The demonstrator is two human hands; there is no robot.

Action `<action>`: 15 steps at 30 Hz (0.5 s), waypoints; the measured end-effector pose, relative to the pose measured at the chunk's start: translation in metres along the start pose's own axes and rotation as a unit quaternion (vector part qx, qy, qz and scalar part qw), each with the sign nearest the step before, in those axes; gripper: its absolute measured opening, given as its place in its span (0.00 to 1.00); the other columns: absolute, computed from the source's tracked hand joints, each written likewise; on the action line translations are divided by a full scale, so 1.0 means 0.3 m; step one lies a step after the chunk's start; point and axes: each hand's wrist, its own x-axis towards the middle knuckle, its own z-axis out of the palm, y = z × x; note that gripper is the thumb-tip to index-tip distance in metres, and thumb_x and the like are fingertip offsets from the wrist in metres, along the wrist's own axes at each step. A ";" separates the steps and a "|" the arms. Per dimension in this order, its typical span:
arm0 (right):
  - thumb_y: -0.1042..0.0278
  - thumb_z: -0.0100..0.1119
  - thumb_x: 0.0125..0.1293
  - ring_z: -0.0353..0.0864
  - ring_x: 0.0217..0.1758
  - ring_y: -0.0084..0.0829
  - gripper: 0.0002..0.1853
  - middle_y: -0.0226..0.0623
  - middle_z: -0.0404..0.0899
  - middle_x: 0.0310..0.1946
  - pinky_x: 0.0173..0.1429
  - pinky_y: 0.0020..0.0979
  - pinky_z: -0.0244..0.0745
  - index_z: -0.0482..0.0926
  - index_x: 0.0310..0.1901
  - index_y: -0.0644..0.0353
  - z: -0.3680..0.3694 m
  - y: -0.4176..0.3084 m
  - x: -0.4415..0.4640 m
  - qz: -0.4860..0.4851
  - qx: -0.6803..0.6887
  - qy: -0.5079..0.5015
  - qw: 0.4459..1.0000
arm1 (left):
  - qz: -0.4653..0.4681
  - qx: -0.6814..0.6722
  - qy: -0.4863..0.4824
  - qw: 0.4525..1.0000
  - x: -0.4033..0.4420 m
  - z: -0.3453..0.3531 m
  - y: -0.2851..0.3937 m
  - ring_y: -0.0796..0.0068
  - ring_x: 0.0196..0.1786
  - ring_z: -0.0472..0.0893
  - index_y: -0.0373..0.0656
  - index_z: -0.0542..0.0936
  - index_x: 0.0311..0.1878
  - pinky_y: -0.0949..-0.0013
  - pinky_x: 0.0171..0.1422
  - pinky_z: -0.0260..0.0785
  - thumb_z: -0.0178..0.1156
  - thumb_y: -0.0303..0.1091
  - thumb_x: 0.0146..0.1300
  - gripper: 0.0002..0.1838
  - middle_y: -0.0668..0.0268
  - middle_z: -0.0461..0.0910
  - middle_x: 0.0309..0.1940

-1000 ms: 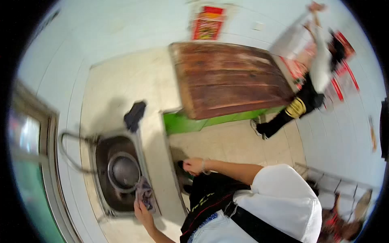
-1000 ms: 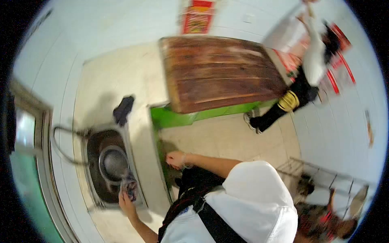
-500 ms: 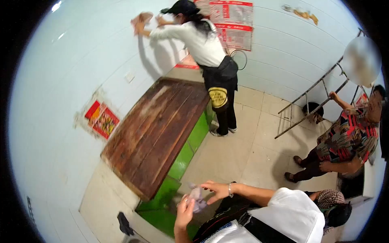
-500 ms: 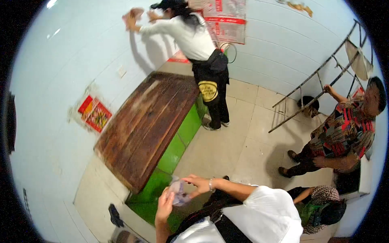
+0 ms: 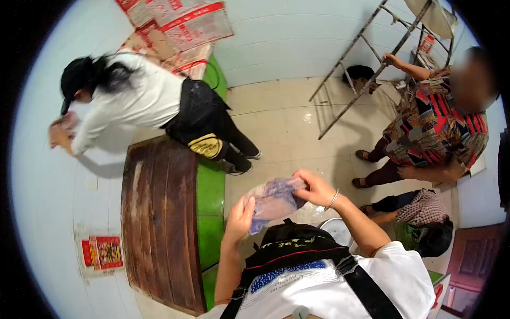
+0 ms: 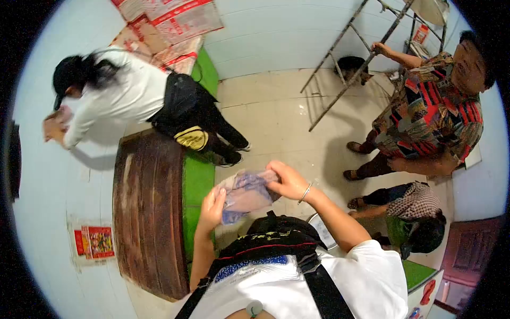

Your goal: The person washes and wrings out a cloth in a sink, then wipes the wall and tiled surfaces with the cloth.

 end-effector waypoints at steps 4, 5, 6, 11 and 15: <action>0.70 0.60 0.55 0.74 0.47 0.37 0.17 0.40 0.74 0.42 0.51 0.34 0.70 0.72 0.46 0.62 -0.165 -0.133 0.096 -0.039 -0.022 0.141 0.989 | 0.003 -0.336 -0.121 0.934 0.158 -0.019 0.164 0.70 0.43 0.77 0.38 0.76 0.50 0.68 0.51 0.70 0.47 0.48 0.73 0.21 0.61 0.78 0.42; 0.67 0.60 0.54 0.73 0.50 0.46 0.19 0.45 0.73 0.44 0.55 0.39 0.68 0.72 0.48 0.61 -0.208 -0.071 0.188 -0.137 -0.085 0.201 0.966 | -0.027 -0.494 -0.132 0.859 0.286 -0.006 0.137 0.68 0.48 0.79 0.40 0.75 0.53 0.66 0.56 0.71 0.44 0.51 0.73 0.23 0.60 0.79 0.46; 0.68 0.59 0.53 0.69 0.55 0.49 0.21 0.47 0.71 0.49 0.60 0.40 0.65 0.72 0.49 0.63 -0.225 -0.045 0.251 -0.128 -0.094 0.233 0.959 | -0.057 -0.514 -0.165 0.840 0.378 0.007 0.143 0.69 0.52 0.77 0.40 0.75 0.53 0.66 0.60 0.68 0.45 0.51 0.73 0.23 0.61 0.78 0.49; 0.65 0.57 0.59 0.65 0.60 0.53 0.20 0.51 0.67 0.54 0.66 0.42 0.60 0.72 0.53 0.62 -0.225 0.113 0.454 0.040 -0.192 0.285 0.938 | -0.189 -0.496 -0.325 0.783 0.704 0.291 -0.069 0.72 0.66 0.68 0.42 0.62 0.70 0.64 0.72 0.59 0.52 0.40 0.70 0.27 0.67 0.66 0.66; 0.67 0.56 0.65 0.72 0.55 0.40 0.17 0.47 0.68 0.53 0.59 0.36 0.69 0.71 0.54 0.63 -0.285 0.243 0.678 0.135 -0.046 0.283 0.948 | -0.198 -0.605 -0.344 0.690 1.055 0.206 -0.098 0.70 0.57 0.76 0.45 0.72 0.62 0.62 0.64 0.68 0.54 0.50 0.67 0.26 0.67 0.76 0.57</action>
